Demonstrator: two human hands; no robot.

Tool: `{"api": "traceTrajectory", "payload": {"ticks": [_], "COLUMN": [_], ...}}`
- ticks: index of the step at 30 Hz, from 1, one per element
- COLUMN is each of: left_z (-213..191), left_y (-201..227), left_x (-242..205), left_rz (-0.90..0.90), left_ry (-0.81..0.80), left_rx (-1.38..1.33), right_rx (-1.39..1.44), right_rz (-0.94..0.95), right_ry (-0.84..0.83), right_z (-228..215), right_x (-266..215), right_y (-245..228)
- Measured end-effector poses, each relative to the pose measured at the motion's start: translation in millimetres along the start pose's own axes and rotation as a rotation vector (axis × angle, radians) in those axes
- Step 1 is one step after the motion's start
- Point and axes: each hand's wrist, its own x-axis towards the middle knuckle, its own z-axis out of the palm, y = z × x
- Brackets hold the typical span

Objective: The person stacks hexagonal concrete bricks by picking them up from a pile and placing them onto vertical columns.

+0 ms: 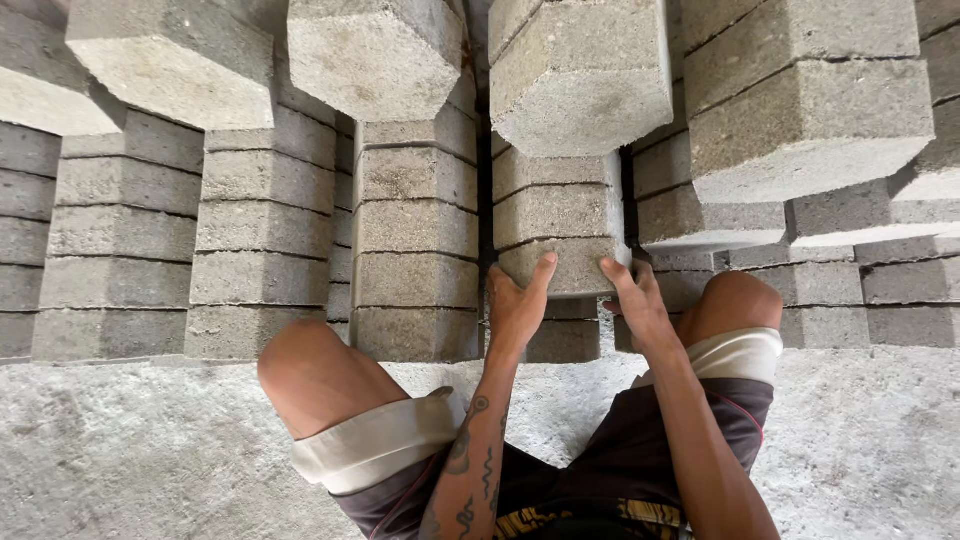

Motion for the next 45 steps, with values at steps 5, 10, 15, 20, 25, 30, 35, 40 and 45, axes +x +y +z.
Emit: {"api": "traceTrajectory", "payload": {"ticks": [5, 10, 15, 20, 25, 30, 35, 40, 45], "left_z": [-8.6, -10.1, -9.8, -6.1, -3.5, -5.8, -2.6, -2.5, -4.2], "left_y": [12.2, 6.5, 10.5, 8.4, 7.1, 11.1, 4.1, 3.1, 2.6], "left_x": [-23.6, -8.2, -9.5, -5.7, -2.3, -12.6, -4.4, -6.5, -11.1], "left_rz": [0.021, 0.027, 0.036, 0.033, 0.020, 0.021, 0.021, 0.033, 0.051], "left_ry": [-0.060, -0.037, -0.029, -0.025, -0.020, -0.032, 0.012, 0.006, 0.016], "left_rx": [-0.049, -0.045, -0.030, -0.019, 0.030, 0.037, 0.058, 0.057, 0.026], "right_rx": [0.009, 0.068, 0.067, 0.062, 0.036, 0.188, 0.774, 1.207, 0.941], "right_rz": [-0.022, -0.018, -0.023, -0.041, -0.019, 0.020, 0.141, 0.155, 0.172], "right_ry": [-0.013, -0.008, -0.016, -0.039, -0.032, 0.038, 0.264, 0.422, 0.236], "right_z": [-4.8, 10.1, 12.2, 8.4, 7.2, 17.9, 18.8, 31.9, 19.6], "right_x": [1.4, -9.1, -8.5, -6.2, -8.7, -28.0, 48.4, 94.6, 103.5], "right_y": [12.0, 1.3, -1.8, -1.1, -4.5, -13.5, 84.2, 74.9, 87.0]}}
